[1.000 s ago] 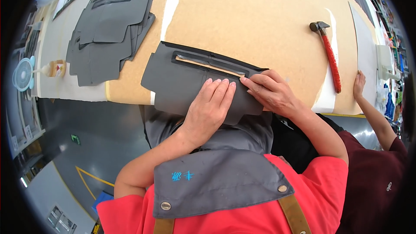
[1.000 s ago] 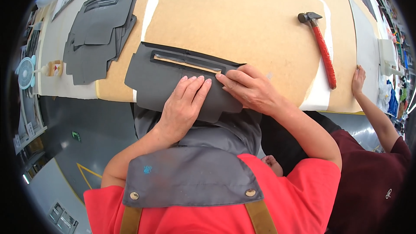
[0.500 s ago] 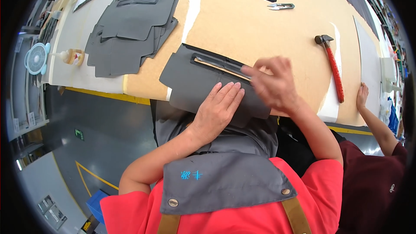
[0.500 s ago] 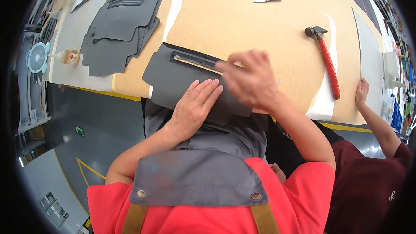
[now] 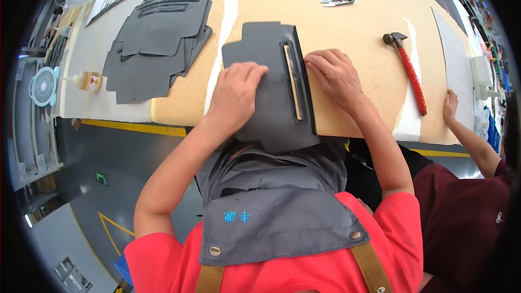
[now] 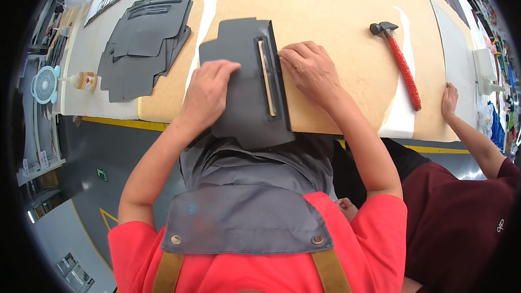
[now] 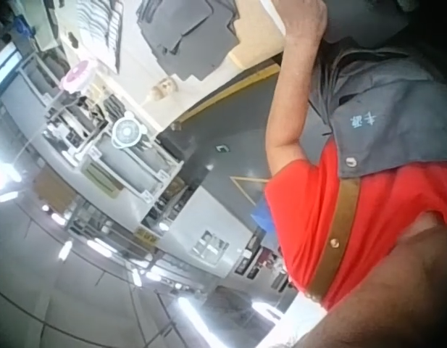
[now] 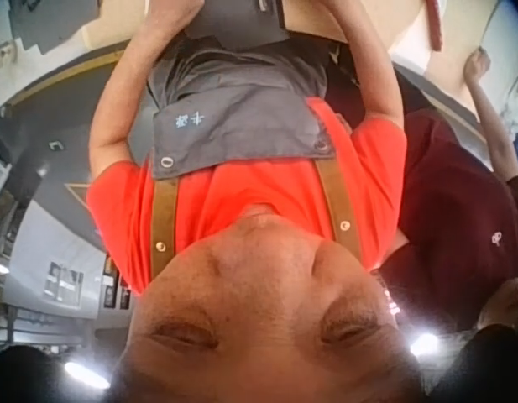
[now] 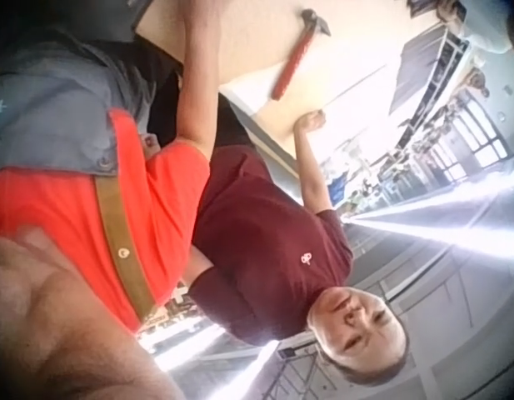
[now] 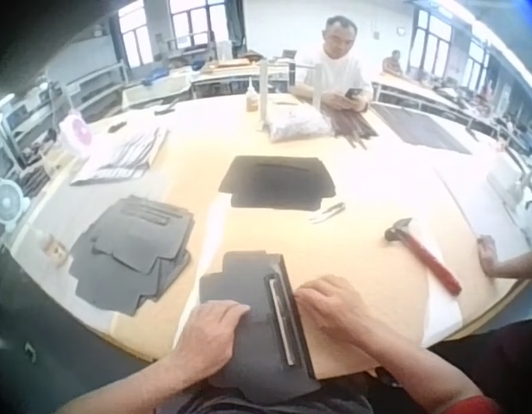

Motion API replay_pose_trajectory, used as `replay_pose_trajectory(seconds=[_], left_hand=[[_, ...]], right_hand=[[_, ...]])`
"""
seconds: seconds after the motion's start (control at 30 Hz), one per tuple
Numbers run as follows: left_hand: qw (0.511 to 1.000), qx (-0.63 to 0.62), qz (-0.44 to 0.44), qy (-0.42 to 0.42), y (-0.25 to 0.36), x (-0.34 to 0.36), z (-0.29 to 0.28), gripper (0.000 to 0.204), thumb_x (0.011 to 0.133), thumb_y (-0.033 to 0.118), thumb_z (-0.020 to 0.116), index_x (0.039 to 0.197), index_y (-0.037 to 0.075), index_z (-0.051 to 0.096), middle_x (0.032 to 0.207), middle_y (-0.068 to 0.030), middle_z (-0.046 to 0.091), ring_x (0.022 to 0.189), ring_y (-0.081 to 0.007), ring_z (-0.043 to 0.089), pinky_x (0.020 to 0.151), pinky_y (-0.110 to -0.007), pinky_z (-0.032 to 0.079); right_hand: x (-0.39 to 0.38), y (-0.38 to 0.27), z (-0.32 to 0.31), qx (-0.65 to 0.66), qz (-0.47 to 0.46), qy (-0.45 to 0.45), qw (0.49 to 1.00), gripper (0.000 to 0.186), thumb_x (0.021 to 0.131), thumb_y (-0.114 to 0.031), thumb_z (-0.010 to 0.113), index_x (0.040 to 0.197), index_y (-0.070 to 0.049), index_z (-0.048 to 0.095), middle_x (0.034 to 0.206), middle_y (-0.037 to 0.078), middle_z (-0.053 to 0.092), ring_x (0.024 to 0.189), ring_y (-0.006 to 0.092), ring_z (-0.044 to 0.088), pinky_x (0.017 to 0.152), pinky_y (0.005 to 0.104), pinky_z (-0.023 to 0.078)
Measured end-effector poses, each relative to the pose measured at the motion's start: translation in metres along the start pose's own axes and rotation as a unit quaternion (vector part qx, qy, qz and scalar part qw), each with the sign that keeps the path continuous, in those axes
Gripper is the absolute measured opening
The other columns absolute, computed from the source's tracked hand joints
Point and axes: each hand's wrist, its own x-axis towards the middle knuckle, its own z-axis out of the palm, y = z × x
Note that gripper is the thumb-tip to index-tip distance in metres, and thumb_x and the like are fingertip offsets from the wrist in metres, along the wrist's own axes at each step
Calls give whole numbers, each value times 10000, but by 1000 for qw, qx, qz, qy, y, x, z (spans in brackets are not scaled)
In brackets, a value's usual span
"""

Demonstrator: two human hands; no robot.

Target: The recorder is gluing and assembling leather components for a bag or accessory.

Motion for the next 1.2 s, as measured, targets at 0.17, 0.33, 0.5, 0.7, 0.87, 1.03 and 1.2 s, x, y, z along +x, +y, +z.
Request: replay_pose_trajectory(seconds=[0.17, 0.33, 0.5, 0.7, 0.87, 1.03, 1.2], left_hand=[[998, -31, 36, 46, -38, 49, 18, 311, 909, -39, 481, 1168, 91, 595, 1169, -67, 645, 1156, -267, 583, 1079, -441, 357], [989, -49, 114, -85, -46, 81, 19, 369, 856, -88, 460, 1127, 120, 600, 1172, -47, 648, 1156, -270, 587, 1179, -516, 253], [985, -116, 92, 87, -41, 56, 2, 414, 816, -143, 462, 1109, 96, 631, 1114, -76, 652, 1100, -296, 595, 1024, -455, 418], [994, -39, -30, 98, -30, -36, -22, 276, 844, -34, 622, 1096, 72, 656, 1106, -108, 620, 1030, -305, 589, 889, -415, 449], [998, -17, -2, 57, -24, -59, -14, 345, 827, 45, 687, 1167, 63, 636, 1165, -113, 606, 1092, -313, 576, 953, -428, 437], [999, -25, 2, 47, -51, -69, -11, 353, 862, 79, 667, 1209, 36, 616, 1231, -170, 593, 1186, -377, 551, 1022, -476, 428], [997, -67, 39, 12, -55, -48, -6, 328, 892, 109, 647, 1198, 5, 593, 1226, -201, 575, 1190, -409, 539, 1034, -493, 420]], right_hand=[[-17, -37, -14, -110, 7, -27, 994, 106, 891, -185, 676, 877, -79, 676, 910, 45, 665, 939, 235, 603, 845, 368, 468], [-21, -64, -28, 93, 40, -117, 988, 127, 873, -180, 708, 846, -57, 692, 933, 74, 661, 917, 264, 609, 825, 373, 488], [-6, -37, -27, 102, 114, -7, 988, 79, 878, -108, 706, 932, -50, 715, 964, 77, 671, 921, 280, 612, 800, 367, 509], [19, -45, 9, 182, 67, -78, 978, 99, 874, -125, 697, 961, -83, 718, 954, 58, 646, 918, 265, 589, 820, 381, 476], [24, -58, 39, 66, -19, -39, 997, 95, 782, -163, 753, 853, -152, 690, 927, 30, 635, 927, 250, 581, 793, 408, 431], [33, -71, 66, 14, 17, -142, 990, 175, 769, -282, 699, 792, -117, 644, 874, 87, 604, 897, 276, 575, 730, 416, 446], [15, -71, 57, -42, -44, 13, 998, 151, 764, -162, 673, 817, -79, 558, 785, 76, 536, 755, 254, 530, 708, 371, 405]])
